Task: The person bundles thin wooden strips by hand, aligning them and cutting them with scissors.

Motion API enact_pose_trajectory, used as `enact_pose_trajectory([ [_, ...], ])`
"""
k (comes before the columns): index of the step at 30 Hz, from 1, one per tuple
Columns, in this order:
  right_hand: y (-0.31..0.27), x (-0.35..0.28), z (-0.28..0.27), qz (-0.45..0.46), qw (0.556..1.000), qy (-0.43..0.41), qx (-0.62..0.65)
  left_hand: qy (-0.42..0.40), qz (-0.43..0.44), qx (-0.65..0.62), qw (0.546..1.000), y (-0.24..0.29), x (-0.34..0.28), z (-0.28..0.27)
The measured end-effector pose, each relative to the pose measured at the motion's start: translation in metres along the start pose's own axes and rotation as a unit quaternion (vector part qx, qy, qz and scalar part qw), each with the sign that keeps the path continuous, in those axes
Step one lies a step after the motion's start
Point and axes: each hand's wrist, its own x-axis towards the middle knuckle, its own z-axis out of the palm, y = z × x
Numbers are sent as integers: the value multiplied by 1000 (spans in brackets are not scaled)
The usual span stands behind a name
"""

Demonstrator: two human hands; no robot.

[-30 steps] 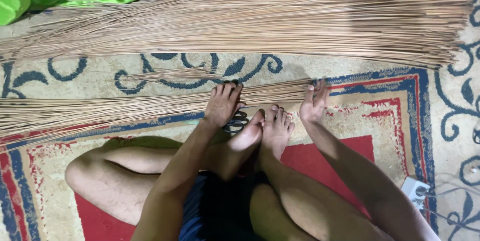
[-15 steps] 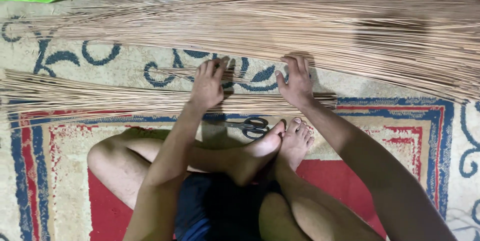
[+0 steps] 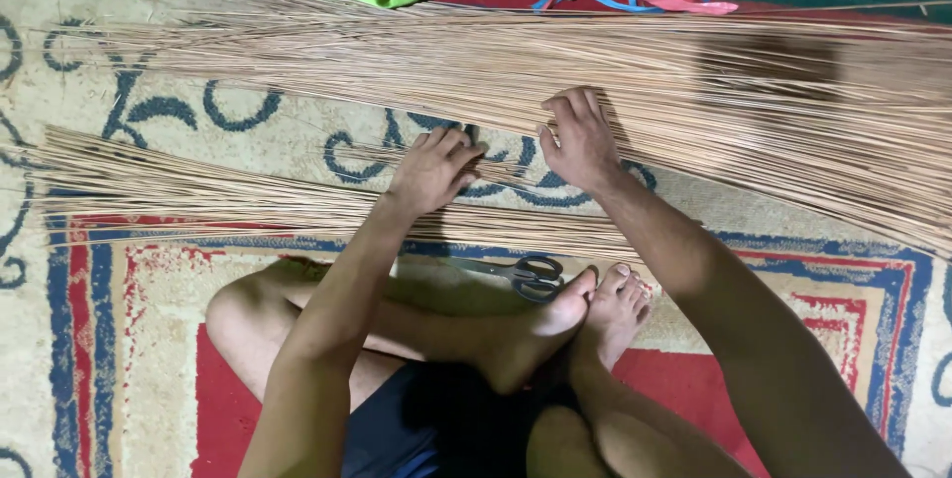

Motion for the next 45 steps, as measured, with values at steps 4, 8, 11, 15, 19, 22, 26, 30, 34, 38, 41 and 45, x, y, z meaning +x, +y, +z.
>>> enact_pose_trajectory([
  [4,-24,22,-4,-60,998,-15,-29,27,-51,-65,996,-32,-10,-33],
  [8,-55,18,22,-139,986,-89,37,-59,-143,44,987,-93,-48,-53],
  [11,-79,19,30,-164,979,-109,53,-113,-170,138,969,-122,-79,-53],
  [15,-90,30,27,-167,976,-127,62,-60,-171,169,969,-137,-102,-53],
  [19,-74,31,33,-158,977,-129,57,-26,-196,203,959,-154,-116,-60],
  [22,-70,32,25,-134,980,-135,64,13,-247,259,934,-162,-121,-74],
  [26,-47,19,47,-82,990,-81,83,92,-220,189,953,-125,-92,-66],
  [30,-31,9,60,-53,992,-53,97,95,-122,85,984,-43,-54,-38],
  [34,-69,16,8,-71,987,-111,90,88,-97,78,988,-7,-38,-12],
  [38,-77,-3,2,-101,964,-246,23,2,-80,8,997,1,-31,-16],
  [41,-71,-10,11,-104,966,-237,-14,-5,-58,19,998,-4,-25,-14],
  [45,-51,5,27,-69,990,-118,-38,44,-70,-3,997,-23,-2,-6],
])
